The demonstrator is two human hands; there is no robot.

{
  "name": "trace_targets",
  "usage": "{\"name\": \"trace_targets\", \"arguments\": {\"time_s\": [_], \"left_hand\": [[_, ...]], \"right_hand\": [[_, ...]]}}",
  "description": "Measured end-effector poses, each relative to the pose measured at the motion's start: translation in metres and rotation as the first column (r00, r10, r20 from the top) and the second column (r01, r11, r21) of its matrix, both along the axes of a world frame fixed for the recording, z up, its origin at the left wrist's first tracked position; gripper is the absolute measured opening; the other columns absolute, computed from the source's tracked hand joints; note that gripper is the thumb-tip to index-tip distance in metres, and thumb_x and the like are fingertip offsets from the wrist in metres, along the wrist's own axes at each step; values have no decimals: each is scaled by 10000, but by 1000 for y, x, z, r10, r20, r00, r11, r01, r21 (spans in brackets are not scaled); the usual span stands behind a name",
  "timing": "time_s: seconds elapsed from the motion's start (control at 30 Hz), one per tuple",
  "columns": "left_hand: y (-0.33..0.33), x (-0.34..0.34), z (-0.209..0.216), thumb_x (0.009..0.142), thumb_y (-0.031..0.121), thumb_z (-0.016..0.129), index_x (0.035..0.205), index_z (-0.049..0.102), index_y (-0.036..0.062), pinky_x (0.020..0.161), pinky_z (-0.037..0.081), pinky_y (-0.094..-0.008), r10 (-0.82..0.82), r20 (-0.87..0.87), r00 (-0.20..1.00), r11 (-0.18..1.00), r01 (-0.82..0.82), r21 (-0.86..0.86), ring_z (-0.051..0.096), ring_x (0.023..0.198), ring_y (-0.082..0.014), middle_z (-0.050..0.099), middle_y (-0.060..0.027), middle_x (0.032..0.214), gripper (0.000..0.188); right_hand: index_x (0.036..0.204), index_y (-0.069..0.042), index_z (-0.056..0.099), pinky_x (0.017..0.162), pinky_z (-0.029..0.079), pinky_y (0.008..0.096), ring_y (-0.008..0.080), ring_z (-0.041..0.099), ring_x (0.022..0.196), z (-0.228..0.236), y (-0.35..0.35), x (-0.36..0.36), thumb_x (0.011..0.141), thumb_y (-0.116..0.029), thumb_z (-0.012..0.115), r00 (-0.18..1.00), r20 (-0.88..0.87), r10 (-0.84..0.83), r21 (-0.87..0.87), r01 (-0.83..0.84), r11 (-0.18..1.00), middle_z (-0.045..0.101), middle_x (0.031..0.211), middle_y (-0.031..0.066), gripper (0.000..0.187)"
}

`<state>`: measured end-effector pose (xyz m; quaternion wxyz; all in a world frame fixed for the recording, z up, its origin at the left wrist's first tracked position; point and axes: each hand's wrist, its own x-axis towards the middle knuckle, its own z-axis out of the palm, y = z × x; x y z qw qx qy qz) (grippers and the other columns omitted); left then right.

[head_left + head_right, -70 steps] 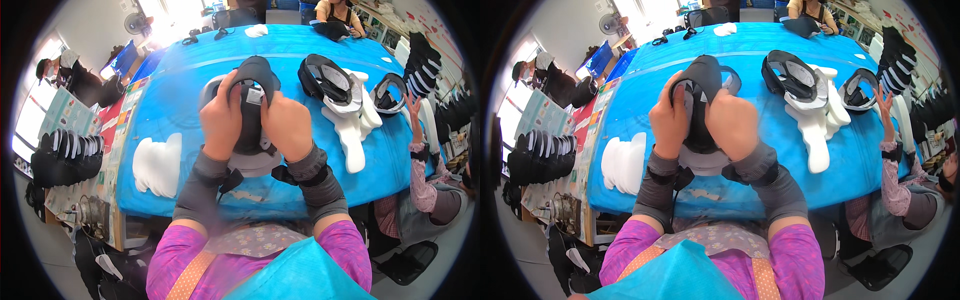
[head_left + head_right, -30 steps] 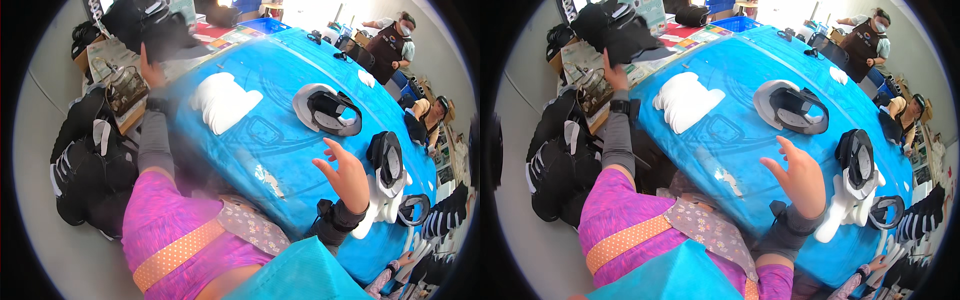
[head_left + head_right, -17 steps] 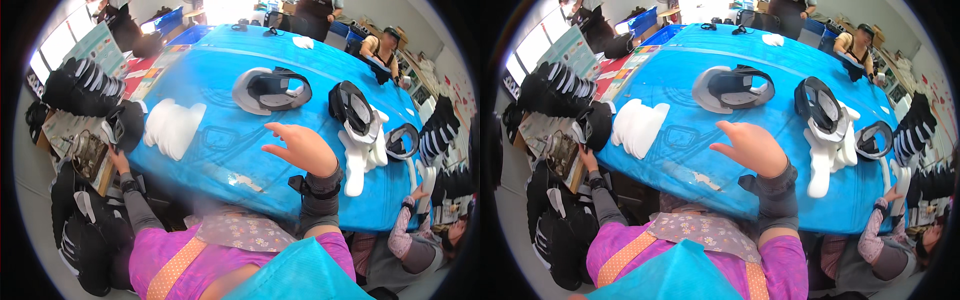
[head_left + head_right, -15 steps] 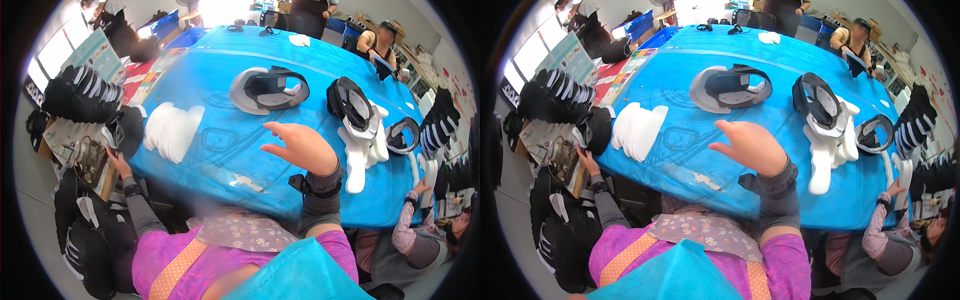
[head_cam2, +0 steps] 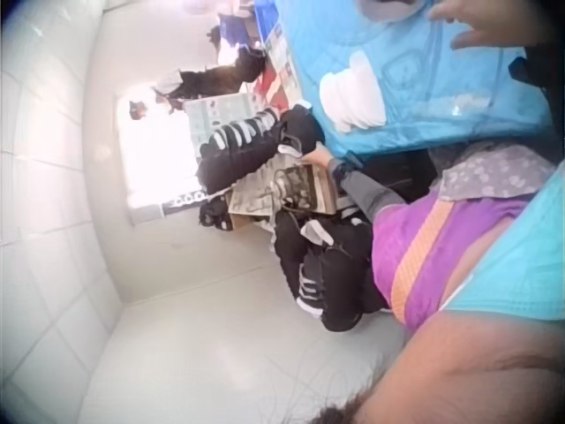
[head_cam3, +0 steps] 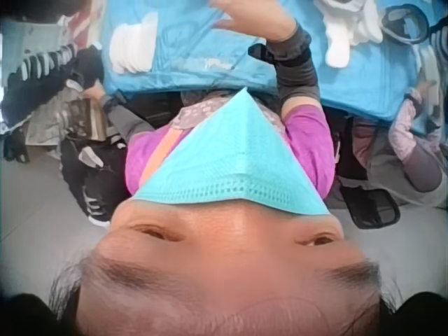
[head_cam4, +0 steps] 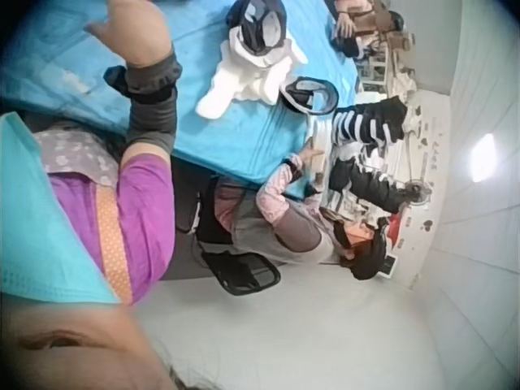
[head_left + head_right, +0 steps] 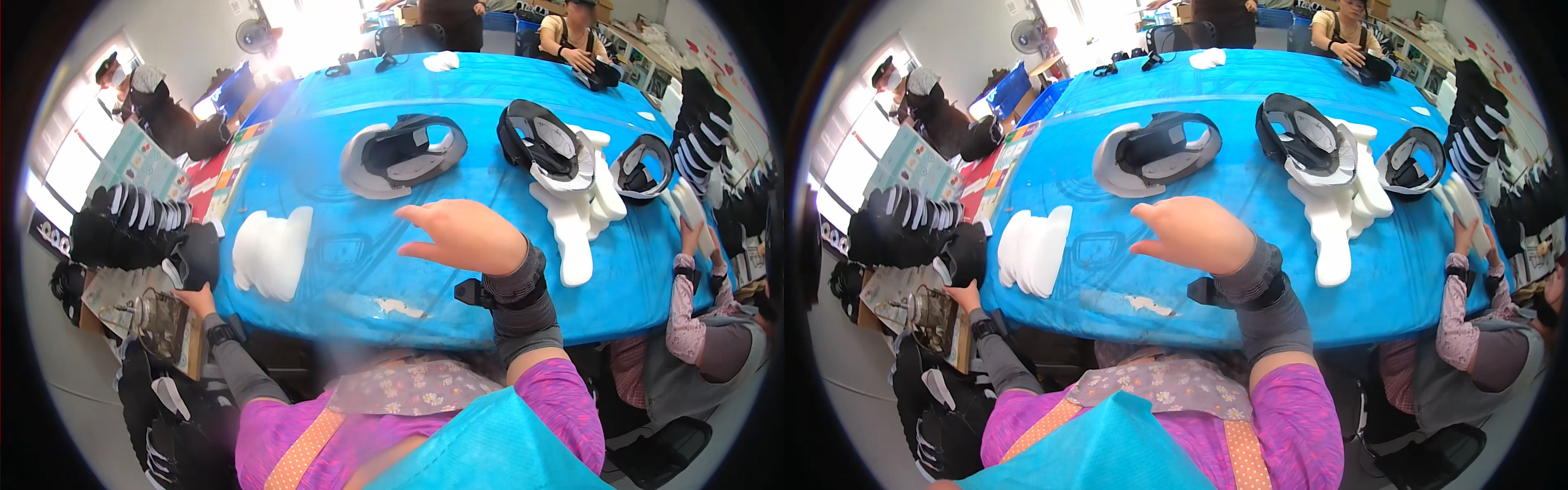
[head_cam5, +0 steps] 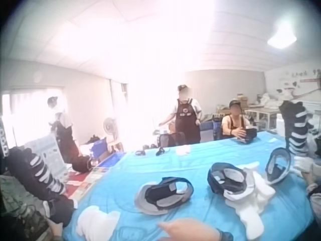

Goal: Assembling internal foam and lining components into a hard-shell protective helmet.

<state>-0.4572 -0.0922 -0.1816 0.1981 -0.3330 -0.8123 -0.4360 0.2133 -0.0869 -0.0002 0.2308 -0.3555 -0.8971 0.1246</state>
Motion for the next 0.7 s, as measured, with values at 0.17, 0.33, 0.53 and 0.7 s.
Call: {"name": "trace_targets", "arguments": {"time_s": [0.17,0.33,0.53,0.7], "left_hand": [[34,90,40,883,152,721,1545,216,-69,1176,312,-491,128,-230,965,975,-81,206,336,1445,-424,327,-298,1553,861],[47,198,136,972,55,645,1073,684,-32,960,523,-361,-565,-111,817,674,535,509,678,958,-232,710,-96,1021,139],[25,346,213,902,-10,653,879,707,-22,959,525,-433,-737,-586,338,255,941,222,686,773,-190,719,-73,787,60],[18,409,233,910,24,653,881,701,-14,1024,476,-468,-919,-376,118,90,992,92,701,815,-193,735,-70,816,68]], "right_hand": [[1184,-27,613,777,537,468,379,672,916,-12,7,-1,917,-350,691,999,10,-33,0,33,999,701,946,186,426],[997,-25,618,721,528,473,377,670,841,-13,10,-1,912,-282,679,998,-68,-7,97,14,995,674,839,171,277],[876,-44,611,664,526,432,333,676,760,-4,16,-7,897,-127,628,991,-97,88,293,-57,954,666,774,132,87],[870,-51,607,649,528,422,318,678,747,4,10,-9,887,-129,638,958,-207,201,391,-108,914,676,785,119,86]]}}
